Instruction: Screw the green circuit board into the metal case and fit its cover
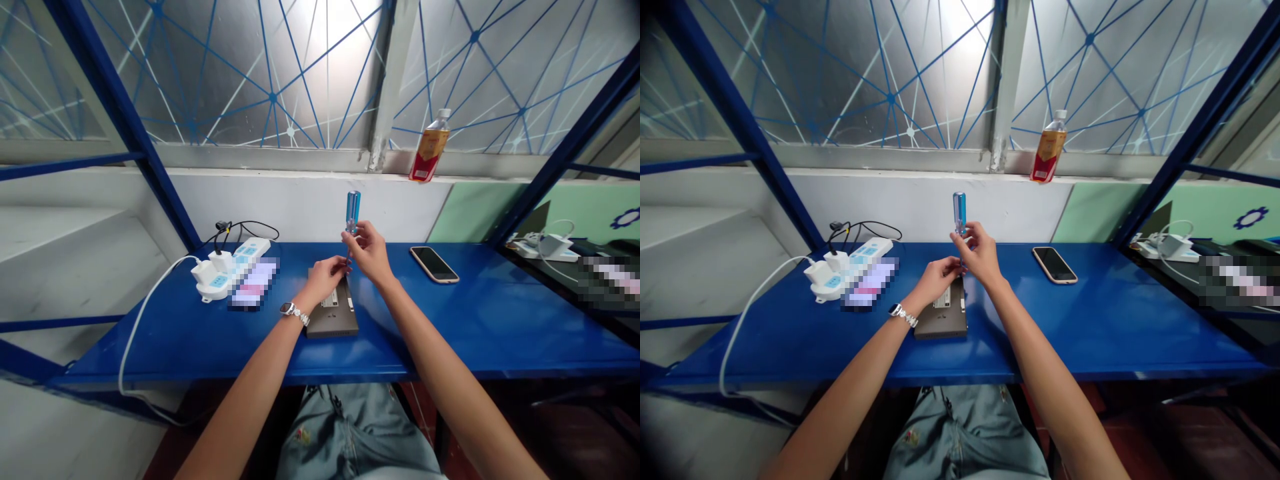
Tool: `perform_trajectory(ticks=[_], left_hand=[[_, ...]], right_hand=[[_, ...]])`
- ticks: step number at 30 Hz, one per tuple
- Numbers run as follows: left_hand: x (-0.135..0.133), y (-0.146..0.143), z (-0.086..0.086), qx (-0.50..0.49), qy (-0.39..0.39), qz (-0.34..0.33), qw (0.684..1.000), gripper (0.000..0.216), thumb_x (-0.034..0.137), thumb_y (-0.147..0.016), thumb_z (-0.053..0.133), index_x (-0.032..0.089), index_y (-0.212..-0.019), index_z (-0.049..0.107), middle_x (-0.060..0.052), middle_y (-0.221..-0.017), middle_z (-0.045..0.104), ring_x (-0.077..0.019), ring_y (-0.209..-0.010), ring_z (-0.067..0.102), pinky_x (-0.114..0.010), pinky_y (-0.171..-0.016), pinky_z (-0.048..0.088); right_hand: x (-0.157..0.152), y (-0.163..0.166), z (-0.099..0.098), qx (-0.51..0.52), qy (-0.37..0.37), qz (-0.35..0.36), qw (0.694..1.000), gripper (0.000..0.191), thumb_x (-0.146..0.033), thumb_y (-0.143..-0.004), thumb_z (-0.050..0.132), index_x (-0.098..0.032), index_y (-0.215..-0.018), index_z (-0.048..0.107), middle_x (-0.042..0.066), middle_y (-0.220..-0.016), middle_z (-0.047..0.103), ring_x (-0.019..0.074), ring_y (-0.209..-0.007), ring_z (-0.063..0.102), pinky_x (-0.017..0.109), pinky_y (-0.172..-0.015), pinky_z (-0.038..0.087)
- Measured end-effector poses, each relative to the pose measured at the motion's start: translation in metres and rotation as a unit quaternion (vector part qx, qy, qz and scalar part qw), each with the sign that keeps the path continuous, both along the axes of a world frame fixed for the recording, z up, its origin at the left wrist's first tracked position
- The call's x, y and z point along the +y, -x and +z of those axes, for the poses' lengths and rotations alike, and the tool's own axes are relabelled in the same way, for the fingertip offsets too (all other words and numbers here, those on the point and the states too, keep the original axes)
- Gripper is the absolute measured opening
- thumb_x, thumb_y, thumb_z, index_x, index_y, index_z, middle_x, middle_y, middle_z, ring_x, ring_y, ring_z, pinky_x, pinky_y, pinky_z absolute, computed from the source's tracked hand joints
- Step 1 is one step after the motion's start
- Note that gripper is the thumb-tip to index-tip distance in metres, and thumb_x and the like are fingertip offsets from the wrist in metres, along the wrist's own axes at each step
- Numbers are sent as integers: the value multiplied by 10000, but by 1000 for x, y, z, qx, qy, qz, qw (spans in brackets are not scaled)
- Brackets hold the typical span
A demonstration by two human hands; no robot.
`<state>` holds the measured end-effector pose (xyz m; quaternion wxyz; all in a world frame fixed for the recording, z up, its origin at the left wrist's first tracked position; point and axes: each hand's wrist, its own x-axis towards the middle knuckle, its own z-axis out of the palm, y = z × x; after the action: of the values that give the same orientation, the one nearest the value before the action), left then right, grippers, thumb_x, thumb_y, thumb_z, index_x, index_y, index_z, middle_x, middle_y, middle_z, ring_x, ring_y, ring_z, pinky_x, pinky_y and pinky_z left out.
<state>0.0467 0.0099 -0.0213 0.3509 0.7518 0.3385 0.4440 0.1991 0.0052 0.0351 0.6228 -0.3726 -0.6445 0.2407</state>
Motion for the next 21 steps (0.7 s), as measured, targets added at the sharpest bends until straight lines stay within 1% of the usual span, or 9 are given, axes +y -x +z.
perform_trajectory(ticks=[3,5,7,9,12,15,17,19,21], left_hand=[[1,1,-1,10,0,7,1000,183,257,-946,611,186,-1055,740,-84,-1002,806,-227,-942,769,-339,-877,601],[2,1,-2,14,-2,12,1000,182,273,-943,623,190,-1053,742,-84,-1024,806,-231,-950,768,-340,-878,601],[2,1,-2,16,-4,11,1000,178,262,-942,623,192,-1052,743,-81,-1031,806,-230,-958,767,-337,-882,597],[1,1,-1,18,-4,9,1000,180,249,-944,614,191,-1054,744,-77,-1025,807,-226,-958,767,-335,-886,594],[0,0,1,24,-9,18,1000,171,258,-942,620,192,-1039,744,-78,-1025,806,-225,-954,764,-330,-876,593],[-2,0,3,37,-18,30,999,158,265,-937,629,192,-1020,743,-74,-1006,804,-226,-938,757,-320,-846,584],[-3,0,4,44,-21,32,998,161,263,-939,624,189,-1021,742,-72,-995,803,-226,-929,753,-319,-836,576],[-3,1,5,45,-22,33,998,166,266,-943,620,185,-1022,741,-75,-1001,802,-227,-932,751,-318,-835,570],[-3,1,5,46,-23,32,998,169,273,-946,617,182,-1019,740,-77,-1007,800,-225,-931,750,-318,-837,568]], right_hand=[[-1,-1,1,-18,-3,26,999,358,-562,-979,558,-223,-1071,628,13,-831,675,104,-542,534,266,-533,464],[-3,-2,1,-34,-4,36,999,368,-558,-1002,515,-228,-1118,630,16,-846,685,105,-549,530,267,-544,466],[-3,-2,1,-26,-9,10,1000,376,-560,-965,590,-240,-1162,604,11,-869,684,106,-555,536,263,-536,460],[-2,-2,1,-9,-15,-22,1000,389,-558,-918,669,-244,-1132,587,0,-850,671,108,-549,539,259,-520,448],[-1,-4,1,-15,-15,-16,1000,358,-575,-956,603,-230,-1049,607,-2,-793,653,107,-535,531,262,-523,448],[-1,-5,2,-40,-11,16,999,400,-589,-995,521,-224,-1122,625,16,-839,677,107,-547,529,268,-546,462],[-1,-5,3,-38,-16,7,999,397,-588,-965,580,-228,-1130,608,18,-873,685,106,-555,533,264,-541,457],[-2,-4,2,-23,-18,-15,999,383,-582,-926,647,-233,-1072,587,12,-858,682,107,-548,539,261,-522,447],[-3,-3,2,-11,-12,-20,1000,368,-589,-936,628,-235,-1024,581,11,-828,679,111,-534,547,265,-517,454]])
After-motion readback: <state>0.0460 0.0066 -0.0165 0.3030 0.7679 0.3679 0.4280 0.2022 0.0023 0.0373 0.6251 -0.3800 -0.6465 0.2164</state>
